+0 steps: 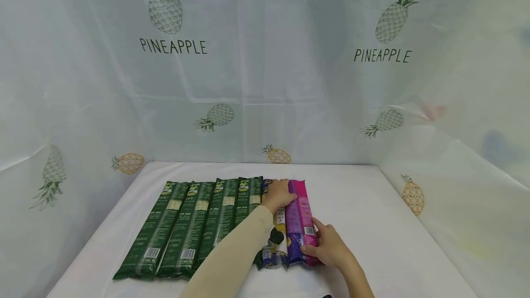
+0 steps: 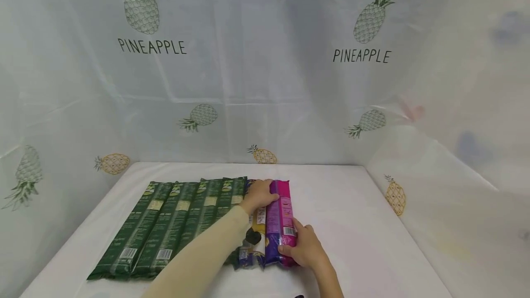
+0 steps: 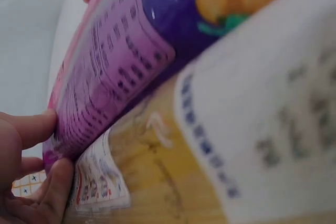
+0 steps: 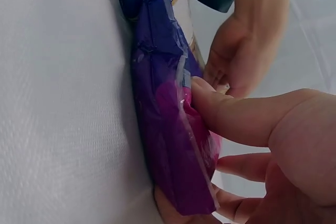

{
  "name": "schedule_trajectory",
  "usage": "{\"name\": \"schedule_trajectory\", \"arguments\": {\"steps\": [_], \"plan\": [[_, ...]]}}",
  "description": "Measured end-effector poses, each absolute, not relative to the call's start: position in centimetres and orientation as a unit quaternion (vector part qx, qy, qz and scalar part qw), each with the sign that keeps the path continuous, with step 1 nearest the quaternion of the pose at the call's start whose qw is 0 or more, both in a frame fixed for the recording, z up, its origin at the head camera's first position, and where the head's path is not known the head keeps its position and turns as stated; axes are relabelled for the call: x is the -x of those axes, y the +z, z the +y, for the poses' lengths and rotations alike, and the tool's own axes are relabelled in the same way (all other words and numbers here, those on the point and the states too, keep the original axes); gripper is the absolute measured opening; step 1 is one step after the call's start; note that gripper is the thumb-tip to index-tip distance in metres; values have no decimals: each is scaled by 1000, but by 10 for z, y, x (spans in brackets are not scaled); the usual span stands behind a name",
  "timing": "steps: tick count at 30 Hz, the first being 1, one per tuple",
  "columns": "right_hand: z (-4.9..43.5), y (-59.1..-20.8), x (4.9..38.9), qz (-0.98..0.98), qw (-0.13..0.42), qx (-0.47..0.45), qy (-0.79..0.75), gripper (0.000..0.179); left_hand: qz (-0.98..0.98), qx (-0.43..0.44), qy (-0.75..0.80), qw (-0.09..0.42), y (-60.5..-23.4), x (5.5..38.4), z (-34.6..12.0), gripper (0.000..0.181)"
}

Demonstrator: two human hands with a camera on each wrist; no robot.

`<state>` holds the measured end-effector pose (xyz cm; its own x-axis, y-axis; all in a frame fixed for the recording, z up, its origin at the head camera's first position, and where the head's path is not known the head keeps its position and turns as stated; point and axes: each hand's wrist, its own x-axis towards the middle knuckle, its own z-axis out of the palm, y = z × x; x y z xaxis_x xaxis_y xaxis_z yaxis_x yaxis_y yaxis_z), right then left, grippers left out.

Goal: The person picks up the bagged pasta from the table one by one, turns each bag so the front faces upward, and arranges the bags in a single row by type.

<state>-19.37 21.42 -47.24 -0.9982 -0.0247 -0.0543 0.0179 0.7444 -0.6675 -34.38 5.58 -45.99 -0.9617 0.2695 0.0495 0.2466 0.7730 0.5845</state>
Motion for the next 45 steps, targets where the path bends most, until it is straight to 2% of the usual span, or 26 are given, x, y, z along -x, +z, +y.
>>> {"name": "schedule_trajectory", "arguments": {"steps": [6, 14, 19, 26, 35, 45], "plan": [[214, -472, 196, 932, 32, 1, -361, 94, 949, -148, 276, 14, -457, 343, 56, 59], [215, -473, 196, 931, 24, 3, -364, 91, 959, -133, 242, 67, -460, 342, 62, 83], [216, -475, 195, 930, 19, 5, -366, 90, 955, -138, 252, 77, -457, 336, 62, 88], [218, -479, 195, 930, 10, 15, -366, 91, 946, -136, 285, 76, -456, 331, 61, 88], [219, -475, 191, 915, 5, 14, -402, 87, 903, -123, 403, 81, -471, 338, 63, 87], [213, -462, 182, 912, -22, 35, -409, 83, 856, -137, 492, 84, -459, 335, 50, 79]]}}
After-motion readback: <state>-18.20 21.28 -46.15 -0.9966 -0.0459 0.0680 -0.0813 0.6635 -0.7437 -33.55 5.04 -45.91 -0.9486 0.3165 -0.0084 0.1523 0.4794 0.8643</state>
